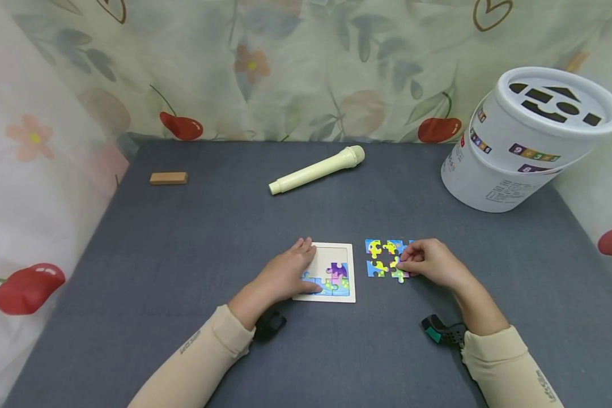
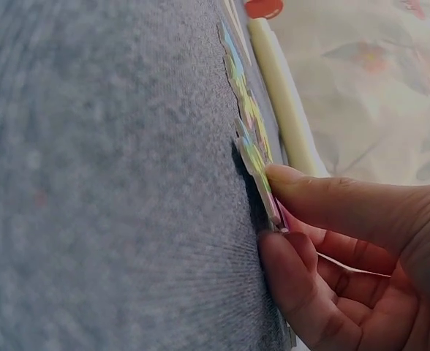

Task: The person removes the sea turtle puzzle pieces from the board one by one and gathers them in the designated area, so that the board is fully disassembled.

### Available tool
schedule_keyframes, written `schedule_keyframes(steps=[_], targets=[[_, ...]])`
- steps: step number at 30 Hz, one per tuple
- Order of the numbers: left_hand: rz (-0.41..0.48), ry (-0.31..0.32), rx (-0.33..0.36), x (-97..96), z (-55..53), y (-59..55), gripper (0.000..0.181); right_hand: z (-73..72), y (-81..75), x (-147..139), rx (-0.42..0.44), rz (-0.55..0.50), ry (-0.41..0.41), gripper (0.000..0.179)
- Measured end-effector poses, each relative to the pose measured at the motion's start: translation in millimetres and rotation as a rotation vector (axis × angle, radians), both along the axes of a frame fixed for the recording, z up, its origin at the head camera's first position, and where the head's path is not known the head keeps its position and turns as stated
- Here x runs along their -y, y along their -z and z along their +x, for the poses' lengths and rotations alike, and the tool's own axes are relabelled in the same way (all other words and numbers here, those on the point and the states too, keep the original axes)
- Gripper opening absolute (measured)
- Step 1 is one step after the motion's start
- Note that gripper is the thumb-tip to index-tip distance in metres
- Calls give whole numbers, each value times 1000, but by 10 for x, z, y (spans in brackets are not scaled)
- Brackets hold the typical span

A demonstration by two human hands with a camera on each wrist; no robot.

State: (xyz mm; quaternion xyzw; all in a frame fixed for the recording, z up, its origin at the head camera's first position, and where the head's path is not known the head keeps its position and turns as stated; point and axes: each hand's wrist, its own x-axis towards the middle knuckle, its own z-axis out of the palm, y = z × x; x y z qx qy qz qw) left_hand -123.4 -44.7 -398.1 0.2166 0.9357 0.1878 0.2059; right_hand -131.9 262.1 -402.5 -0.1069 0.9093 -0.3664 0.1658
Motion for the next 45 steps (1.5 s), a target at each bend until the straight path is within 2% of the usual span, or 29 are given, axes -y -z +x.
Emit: schedule_keyframes(steps=[23, 29, 33, 39, 45], targets=[[7, -2, 5, -9, 0, 4, 84, 7, -40, 36, -32, 43, 17, 14], [4, 0, 7, -21, 5, 6, 84, -44, -82, 154, -27, 19, -2, 17], [-10, -1, -20, -55, 9, -6, 82, -89, -118, 332, -37, 6, -48, 17], [-43, -15, -43, -170, 22, -92, 83, -167, -155, 678, -107, 40, -173, 21], [-53, -5, -23, -271, 36, -126, 83, -220, -165, 942, -45, 40, -292, 20]])
